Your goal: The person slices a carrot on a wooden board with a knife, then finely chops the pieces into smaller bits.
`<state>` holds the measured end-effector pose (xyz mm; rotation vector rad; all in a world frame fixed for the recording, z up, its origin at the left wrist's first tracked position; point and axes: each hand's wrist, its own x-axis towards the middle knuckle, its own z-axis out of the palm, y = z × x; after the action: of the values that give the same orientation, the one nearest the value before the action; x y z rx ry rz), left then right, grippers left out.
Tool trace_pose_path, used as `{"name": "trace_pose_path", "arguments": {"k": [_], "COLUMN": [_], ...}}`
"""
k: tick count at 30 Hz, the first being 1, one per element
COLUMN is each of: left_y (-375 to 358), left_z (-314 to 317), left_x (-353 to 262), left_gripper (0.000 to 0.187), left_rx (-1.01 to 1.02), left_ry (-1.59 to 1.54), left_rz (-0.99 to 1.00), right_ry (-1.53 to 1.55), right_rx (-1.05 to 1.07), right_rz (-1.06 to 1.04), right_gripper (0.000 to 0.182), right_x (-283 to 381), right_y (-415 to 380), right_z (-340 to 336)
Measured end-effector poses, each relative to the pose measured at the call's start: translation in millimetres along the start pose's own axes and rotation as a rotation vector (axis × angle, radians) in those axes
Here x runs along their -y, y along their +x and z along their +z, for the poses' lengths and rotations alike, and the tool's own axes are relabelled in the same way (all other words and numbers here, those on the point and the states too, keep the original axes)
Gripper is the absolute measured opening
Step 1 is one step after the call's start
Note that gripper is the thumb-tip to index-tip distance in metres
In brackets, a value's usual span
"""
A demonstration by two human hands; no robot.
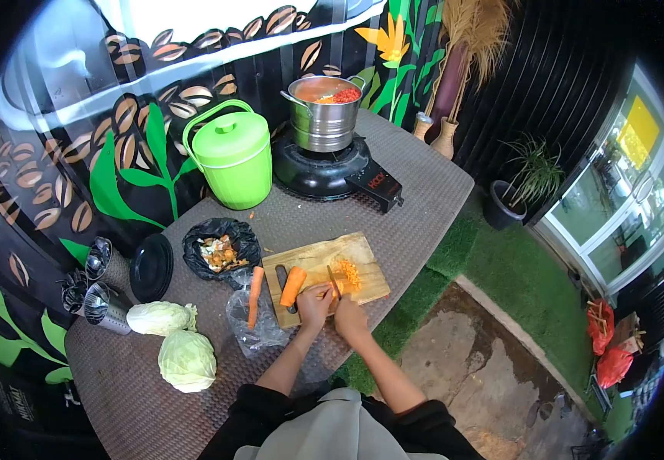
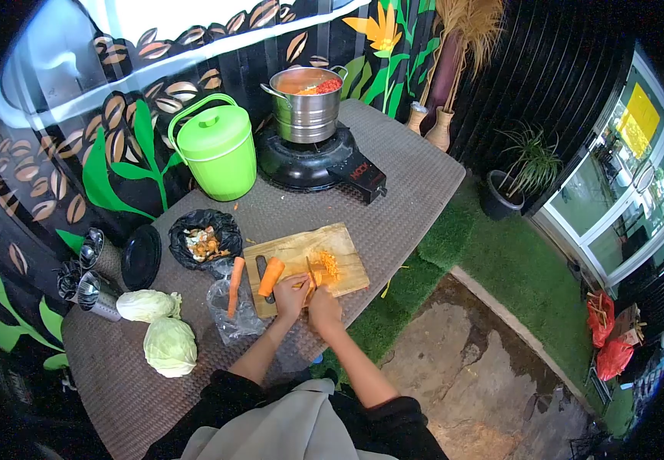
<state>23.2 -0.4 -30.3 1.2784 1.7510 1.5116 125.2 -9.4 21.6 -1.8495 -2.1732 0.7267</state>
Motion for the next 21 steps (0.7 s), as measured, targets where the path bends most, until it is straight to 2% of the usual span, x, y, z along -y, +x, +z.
{"name": "trace_pose_path", "arguments": {"k": [1, 2, 5, 7, 10, 14, 18, 21], "left_y": [2, 4, 1, 1, 1, 0, 1, 0], "left_z": [2, 3, 3, 4, 2, 0, -1, 0], "left_x": [6, 12, 14, 15, 11, 3, 7, 8], "left_gripper": [0.016, 0.016, 0.015, 0.015, 0.014, 0.017, 0.016, 0.016], "left_rx": [-0.002, 0.001, -0.011, -0.027, -0.037, 0.01, 0.015, 0.017], "left_ry": [-0.002, 0.009, -0.004, -0.035, -0.001, -0.013, -0.028, -0.05], "left_rz": [-0.001, 0.032, 0.045, 0.032, 0.057, 0.023, 0.041, 0.017], "right_ry": [0.029, 0.026, 0.046, -0.014, -0.046, -0.054, 0.028, -0.06], "right_rx": [-0.022, -0.018, 0.01, -0.043, -0.023, -0.041, -0.037, -0.126], "right_rz": [0.118, 0.118, 0.098, 0.035, -0.032, -0.043, 0.08, -0.027], "right_gripper": [0.034, 0.034, 0.035, 0.027, 0.027, 0.024, 0.025, 0.021], "right_x": [-1, -4, -5, 0, -2, -8, -6, -11], "right_y": [1, 4, 8, 15, 20, 5, 1, 12], "right_z": [9, 16, 23, 12, -3, 7, 22, 24]}}
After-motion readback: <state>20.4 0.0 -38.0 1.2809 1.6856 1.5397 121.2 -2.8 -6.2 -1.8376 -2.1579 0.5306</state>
